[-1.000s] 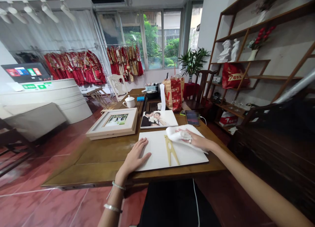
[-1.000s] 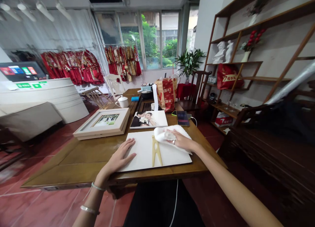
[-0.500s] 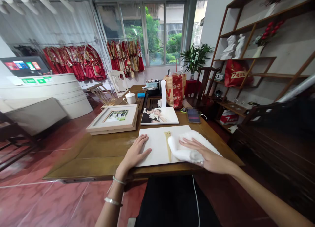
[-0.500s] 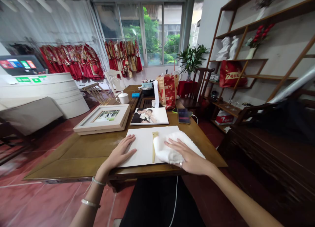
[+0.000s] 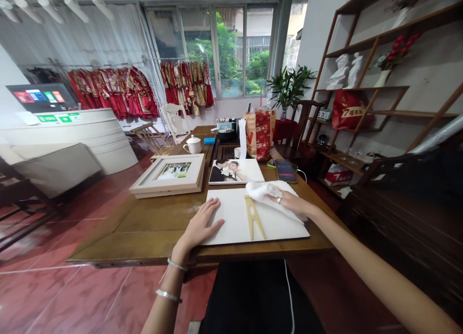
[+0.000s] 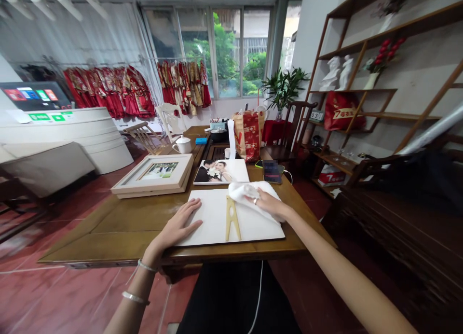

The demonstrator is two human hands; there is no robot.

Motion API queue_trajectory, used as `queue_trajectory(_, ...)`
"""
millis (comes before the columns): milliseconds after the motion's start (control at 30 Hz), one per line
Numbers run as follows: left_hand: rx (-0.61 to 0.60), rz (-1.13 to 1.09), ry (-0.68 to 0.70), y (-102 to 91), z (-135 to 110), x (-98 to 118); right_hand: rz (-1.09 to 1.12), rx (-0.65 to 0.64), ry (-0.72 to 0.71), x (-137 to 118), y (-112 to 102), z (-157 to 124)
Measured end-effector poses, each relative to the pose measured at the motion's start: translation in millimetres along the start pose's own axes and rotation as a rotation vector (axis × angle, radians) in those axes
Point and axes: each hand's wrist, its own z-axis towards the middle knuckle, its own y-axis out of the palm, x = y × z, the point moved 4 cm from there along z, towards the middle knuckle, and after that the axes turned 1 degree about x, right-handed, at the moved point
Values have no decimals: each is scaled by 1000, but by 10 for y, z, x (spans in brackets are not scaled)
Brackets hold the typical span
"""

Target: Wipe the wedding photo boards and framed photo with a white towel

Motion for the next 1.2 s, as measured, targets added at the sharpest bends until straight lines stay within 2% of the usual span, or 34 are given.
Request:
queue_trajectory(133, -8, 0, -6, -7, 1, 13, 43, 23, 36, -52, 53, 325)
queue_trajectory(267, -16, 9, -21, -19, 0, 39, 21, 19, 41, -103, 166, 313)
queue_trajectory(367, -13, 11, -24, -24, -1, 46, -22, -40, 10, -170, 271, 50)
queue_trajectory(567, 0, 4, -9, -4, -4, 17, -204, -272, -264, -395, 452, -786)
queue_trajectory(633, -4, 6, -13, 3, -5, 4, -224, -308, -261, -397, 455, -940)
queue_trajectory(700, -3, 7, -11, 2, -4, 1, -239, -320, -229, -384, 437, -963)
queue_trajectory(800, -6, 7, 0, -6, -5, 9, -250, -279, -205, -400, 401, -775)
queue_trajectory(1067, -15, -2, -8, -19, -9, 23, -258, -106, -128, -420, 311, 118)
queue_trajectory(1200, -9, -6, -11, -23, -7, 32, -313, -68, -148, -452, 358, 353)
